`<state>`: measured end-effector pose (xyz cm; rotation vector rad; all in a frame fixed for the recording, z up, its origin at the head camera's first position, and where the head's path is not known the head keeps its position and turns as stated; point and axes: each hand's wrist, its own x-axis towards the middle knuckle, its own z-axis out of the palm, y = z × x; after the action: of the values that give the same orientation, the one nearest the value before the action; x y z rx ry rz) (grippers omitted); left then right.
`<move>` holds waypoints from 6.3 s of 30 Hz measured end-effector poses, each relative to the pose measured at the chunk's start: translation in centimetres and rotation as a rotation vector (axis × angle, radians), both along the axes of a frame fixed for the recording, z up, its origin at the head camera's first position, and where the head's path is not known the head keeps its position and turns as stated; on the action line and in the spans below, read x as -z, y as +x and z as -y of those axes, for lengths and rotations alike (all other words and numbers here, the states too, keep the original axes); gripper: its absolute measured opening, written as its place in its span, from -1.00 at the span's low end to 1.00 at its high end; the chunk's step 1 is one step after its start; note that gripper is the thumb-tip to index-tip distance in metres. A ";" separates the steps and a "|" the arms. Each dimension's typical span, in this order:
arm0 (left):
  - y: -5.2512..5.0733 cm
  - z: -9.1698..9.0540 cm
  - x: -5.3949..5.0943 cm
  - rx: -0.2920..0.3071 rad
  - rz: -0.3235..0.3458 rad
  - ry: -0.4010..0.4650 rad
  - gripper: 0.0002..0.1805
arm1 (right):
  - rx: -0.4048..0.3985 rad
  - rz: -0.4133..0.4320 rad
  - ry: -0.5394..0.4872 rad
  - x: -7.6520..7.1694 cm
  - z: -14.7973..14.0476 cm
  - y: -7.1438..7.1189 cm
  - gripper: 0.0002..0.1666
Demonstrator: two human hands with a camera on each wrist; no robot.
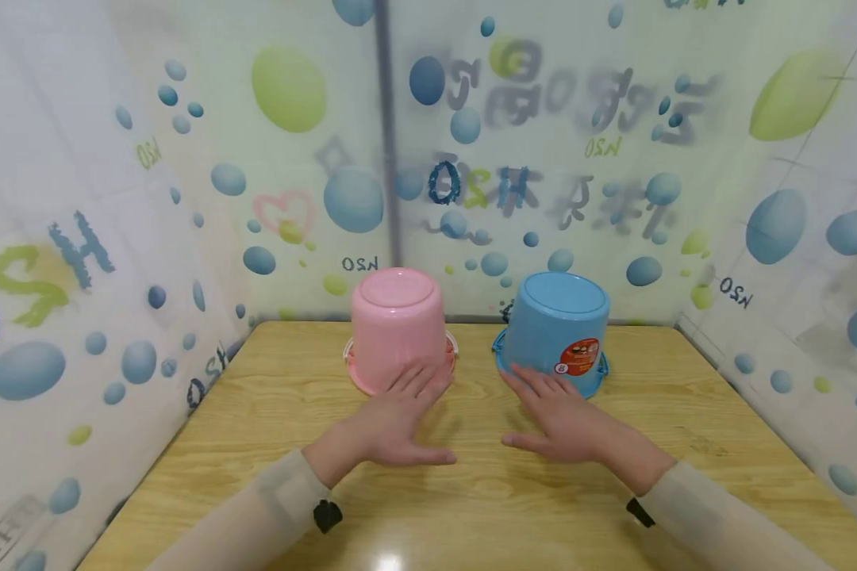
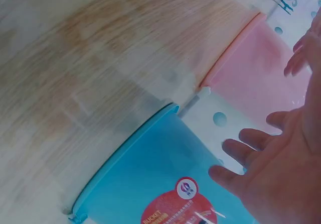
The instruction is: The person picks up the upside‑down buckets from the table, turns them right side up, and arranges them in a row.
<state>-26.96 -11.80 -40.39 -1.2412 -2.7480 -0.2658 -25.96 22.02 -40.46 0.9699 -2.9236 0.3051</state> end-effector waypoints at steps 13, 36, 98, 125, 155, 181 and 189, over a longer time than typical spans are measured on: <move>-0.7 5.3 0.2 -0.108 0.125 0.175 0.16 | 0.026 0.262 -0.127 -0.6 2.5 -3.0 0.22; -7.0 13.6 1.7 -0.422 0.398 0.187 0.37 | 0.183 0.429 -0.157 0.7 8.1 -9.5 0.32; -9.6 15.0 1.9 -0.348 0.457 0.429 0.17 | 0.126 0.422 -0.268 0.8 10.8 -11.2 0.32; -6.7 14.2 0.2 -0.309 0.405 0.632 -0.09 | 0.081 0.388 -0.438 -0.2 9.7 -9.0 0.21; -5.4 12.6 -4.2 -0.233 0.250 0.812 0.05 | -0.097 0.369 -0.837 -2.9 10.9 -6.8 0.24; -5.2 13.7 -5.2 -0.233 0.183 0.665 0.26 | -0.139 0.243 -0.840 -3.1 9.0 -7.7 0.48; -5.1 13.8 -5.3 -0.212 0.172 0.660 0.29 | -0.110 0.216 -0.809 -3.2 8.8 -7.8 0.47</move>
<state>-32.11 -25.57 -35.09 -0.7711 -2.5382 -1.1798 -33.75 13.20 -37.25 0.9709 -2.4774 1.5156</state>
